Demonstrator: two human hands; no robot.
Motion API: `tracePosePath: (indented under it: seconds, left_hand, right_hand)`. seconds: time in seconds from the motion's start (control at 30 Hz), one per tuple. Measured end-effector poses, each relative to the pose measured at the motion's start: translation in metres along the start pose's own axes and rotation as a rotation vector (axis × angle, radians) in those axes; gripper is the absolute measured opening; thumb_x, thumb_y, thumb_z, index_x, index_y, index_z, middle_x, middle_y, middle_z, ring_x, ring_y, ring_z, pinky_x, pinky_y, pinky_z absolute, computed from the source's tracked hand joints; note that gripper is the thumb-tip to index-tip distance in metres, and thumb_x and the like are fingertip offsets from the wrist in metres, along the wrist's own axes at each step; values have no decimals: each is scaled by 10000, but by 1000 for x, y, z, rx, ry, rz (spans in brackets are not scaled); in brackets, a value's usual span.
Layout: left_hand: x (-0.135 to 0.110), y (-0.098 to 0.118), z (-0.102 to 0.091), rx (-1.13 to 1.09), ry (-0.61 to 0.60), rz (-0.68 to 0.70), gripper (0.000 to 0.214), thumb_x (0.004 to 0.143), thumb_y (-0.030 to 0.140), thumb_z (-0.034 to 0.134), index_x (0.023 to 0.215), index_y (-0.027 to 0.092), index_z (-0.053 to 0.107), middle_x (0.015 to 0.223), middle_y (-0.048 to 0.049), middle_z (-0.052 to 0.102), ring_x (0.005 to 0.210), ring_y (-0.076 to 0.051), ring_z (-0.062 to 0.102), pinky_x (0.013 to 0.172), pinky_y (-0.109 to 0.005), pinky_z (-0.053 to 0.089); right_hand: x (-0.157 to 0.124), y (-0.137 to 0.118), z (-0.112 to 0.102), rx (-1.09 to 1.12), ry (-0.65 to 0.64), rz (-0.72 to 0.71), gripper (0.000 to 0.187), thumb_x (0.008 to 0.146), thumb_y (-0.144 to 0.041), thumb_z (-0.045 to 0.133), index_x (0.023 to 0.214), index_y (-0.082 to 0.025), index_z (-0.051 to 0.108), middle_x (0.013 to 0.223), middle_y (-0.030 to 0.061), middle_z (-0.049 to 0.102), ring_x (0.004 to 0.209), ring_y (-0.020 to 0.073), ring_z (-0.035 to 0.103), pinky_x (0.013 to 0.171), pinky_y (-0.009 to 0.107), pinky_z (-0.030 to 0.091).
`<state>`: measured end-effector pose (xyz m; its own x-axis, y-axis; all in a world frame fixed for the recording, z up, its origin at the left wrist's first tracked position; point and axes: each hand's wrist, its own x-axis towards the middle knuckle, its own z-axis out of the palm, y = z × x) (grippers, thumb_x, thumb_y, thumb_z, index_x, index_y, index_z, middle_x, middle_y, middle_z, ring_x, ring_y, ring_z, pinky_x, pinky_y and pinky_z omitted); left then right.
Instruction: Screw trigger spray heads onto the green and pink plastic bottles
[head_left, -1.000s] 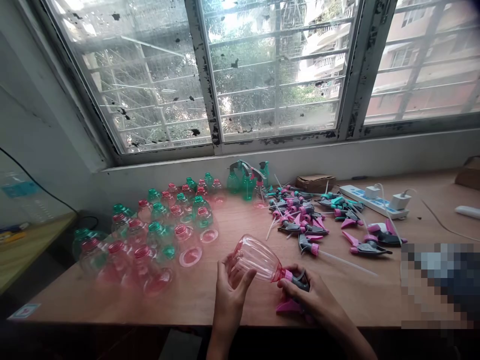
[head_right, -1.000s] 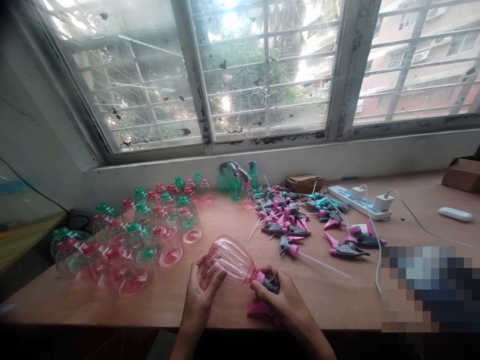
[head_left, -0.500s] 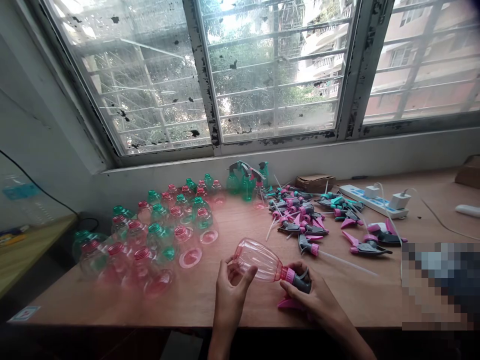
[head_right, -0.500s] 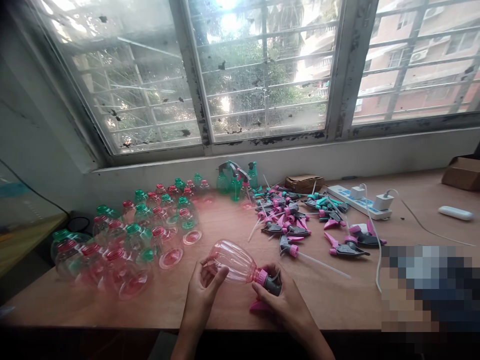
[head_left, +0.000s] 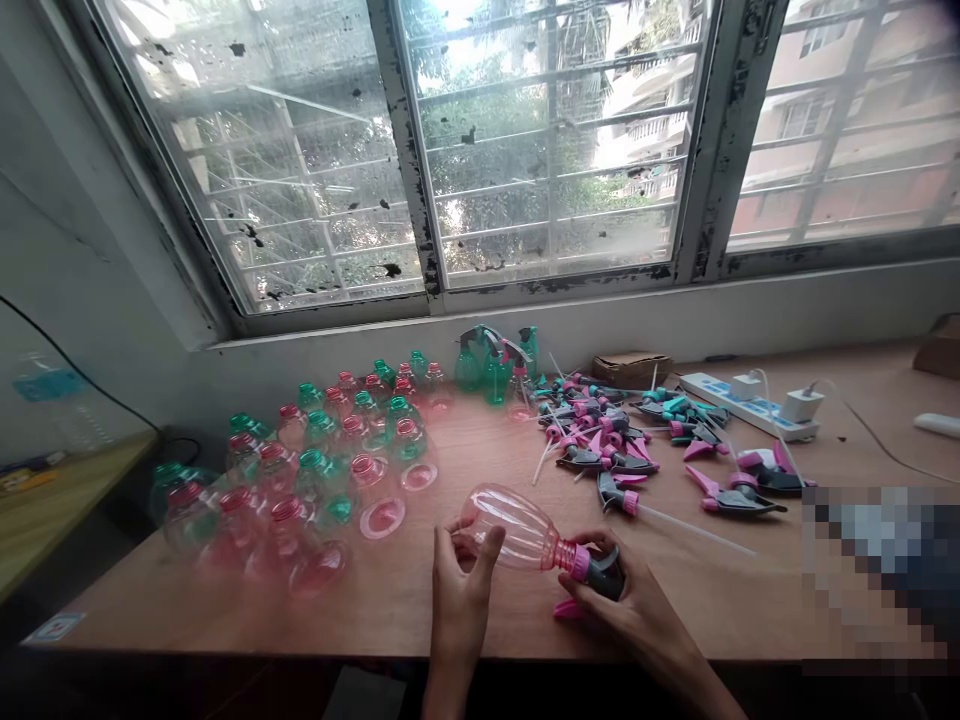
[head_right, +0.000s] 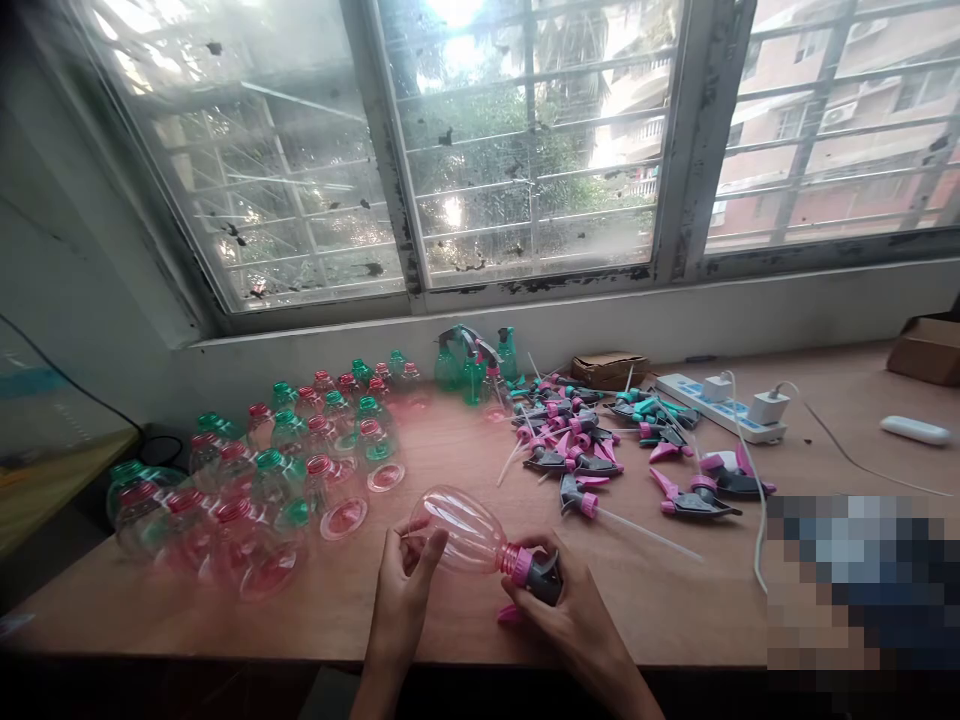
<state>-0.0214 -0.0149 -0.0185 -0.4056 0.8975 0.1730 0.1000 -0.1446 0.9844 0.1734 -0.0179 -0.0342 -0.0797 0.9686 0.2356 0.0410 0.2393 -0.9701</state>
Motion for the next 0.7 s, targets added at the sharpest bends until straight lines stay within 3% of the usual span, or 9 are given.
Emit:
tracePosePath:
  seconds: [0.1,0.2,0.33,0.43,0.53,0.7]
  left_hand:
    - [-1,1,0,-16,-24,5,606,699,596,755,1085,165,573,873,-47,664,855,-243,674,812,-347,504]
    - [-4,4,0,-109,-102,3,603,725,557,753,1157,184,560,1075,-103,683,1003,-276,682,888,-364,508]
    - [-8,8,-1,-224,-219,25,616,732,449,783,1240,200,540,1305,-148,630,1232,-322,587,1024,-424,463]
    - [-7,9,-3,-204,-290,79,613,762,383,770,1308,231,537,1446,-122,541,1374,-322,460,1134,-443,368]
    - [-4,7,-4,-119,-308,116,592,790,331,746,1340,261,539,1457,-89,537,1383,-308,453,1176,-448,312]
    - [-6,0,-1,-90,-272,87,738,704,364,822,1362,247,510,1397,-108,587,1363,-336,473,1173,-479,304]
  right_hand:
    - [-1,-5,-2,5,-35,12,261,763,-390,775,923,-219,661,800,10,696,712,211,650,644,300,546]
    - [-2,-8,-4,11,-40,12,262,768,-388,766,925,-204,666,816,24,704,729,218,653,662,307,543]
    - [-2,-8,-5,106,14,87,325,767,-468,748,895,-190,639,643,-3,674,549,172,603,513,264,488]
    - [-1,-5,-7,150,46,158,388,761,-542,732,882,-194,614,557,-17,657,431,139,527,399,229,393]
    - [0,-3,-8,160,70,141,396,772,-561,716,874,-191,623,576,-2,675,465,151,550,402,226,376]
    - [-2,-9,-8,162,3,116,332,773,-476,759,873,-181,642,610,-10,675,544,165,608,529,257,479]
